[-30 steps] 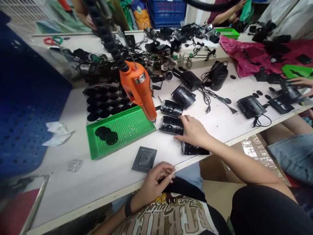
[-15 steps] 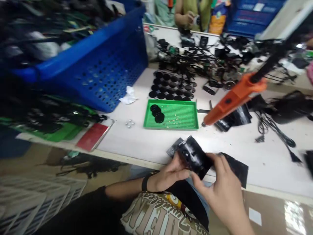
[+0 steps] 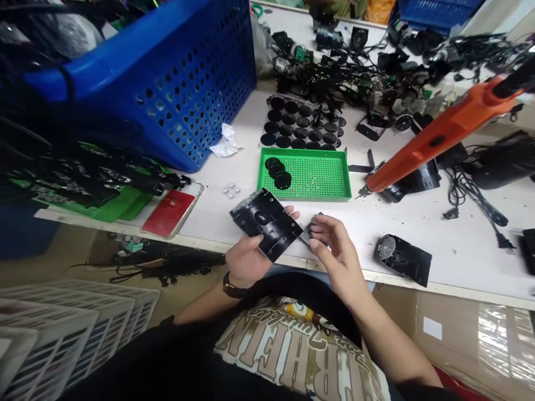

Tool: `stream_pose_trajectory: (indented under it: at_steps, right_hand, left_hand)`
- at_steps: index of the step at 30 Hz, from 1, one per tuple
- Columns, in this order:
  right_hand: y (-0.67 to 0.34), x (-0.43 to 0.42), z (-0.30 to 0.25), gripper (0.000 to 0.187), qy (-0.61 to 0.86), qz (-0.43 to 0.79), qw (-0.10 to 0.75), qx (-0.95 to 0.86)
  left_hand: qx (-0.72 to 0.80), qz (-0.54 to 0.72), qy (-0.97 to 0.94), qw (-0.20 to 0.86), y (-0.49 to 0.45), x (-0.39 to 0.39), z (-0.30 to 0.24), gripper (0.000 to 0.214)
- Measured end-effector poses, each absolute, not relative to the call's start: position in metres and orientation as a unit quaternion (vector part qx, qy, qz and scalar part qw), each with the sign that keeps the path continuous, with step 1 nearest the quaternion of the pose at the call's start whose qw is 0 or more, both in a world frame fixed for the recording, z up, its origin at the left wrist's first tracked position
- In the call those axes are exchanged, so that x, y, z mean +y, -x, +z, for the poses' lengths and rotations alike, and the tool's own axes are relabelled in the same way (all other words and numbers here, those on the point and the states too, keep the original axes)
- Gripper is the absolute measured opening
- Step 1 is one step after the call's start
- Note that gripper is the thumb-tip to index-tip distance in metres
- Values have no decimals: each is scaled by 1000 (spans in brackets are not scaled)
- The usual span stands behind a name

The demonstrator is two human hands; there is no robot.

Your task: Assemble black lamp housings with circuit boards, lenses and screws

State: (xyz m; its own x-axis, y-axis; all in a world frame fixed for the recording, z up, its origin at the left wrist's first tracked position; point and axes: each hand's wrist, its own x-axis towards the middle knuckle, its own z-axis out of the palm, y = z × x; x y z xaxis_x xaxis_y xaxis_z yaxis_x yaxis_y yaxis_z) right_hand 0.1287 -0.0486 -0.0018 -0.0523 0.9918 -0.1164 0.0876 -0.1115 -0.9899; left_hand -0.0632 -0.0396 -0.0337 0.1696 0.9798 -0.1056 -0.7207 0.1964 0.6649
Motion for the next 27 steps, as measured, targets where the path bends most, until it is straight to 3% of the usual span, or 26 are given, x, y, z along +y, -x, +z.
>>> stream_pose_trajectory:
  at_steps: [9, 15, 17, 20, 24, 27]
  right_hand:
    - [-102, -54, -13, 31, 454, 689, 485, -290]
    - [-103, -41, -16, 34, 409, 730, 510, -198]
    - [-109, -28, -11, 34, 395, 733, 516, -200]
    - [-119, -10, -3, 34, 396, 697, 545, -247]
    - [-135, -1, -4, 35, 412, 649, 578, -274]
    - [-146, -2, -10, 33, 420, 633, 580, -293]
  left_hand:
    - [292, 563, -308, 709, 68, -34, -32, 65]
    - [315, 537, -405, 670, 61, -7, -21, 68]
    - [342, 530, -464, 622, 61, 21, -12, 71]
    - [369, 503, -628, 465, 67, 71, 5, 88]
    - [461, 286, -805, 242, 76, 113, 17, 92]
    - [474, 263, -809, 225, 81, 118, 18, 93]
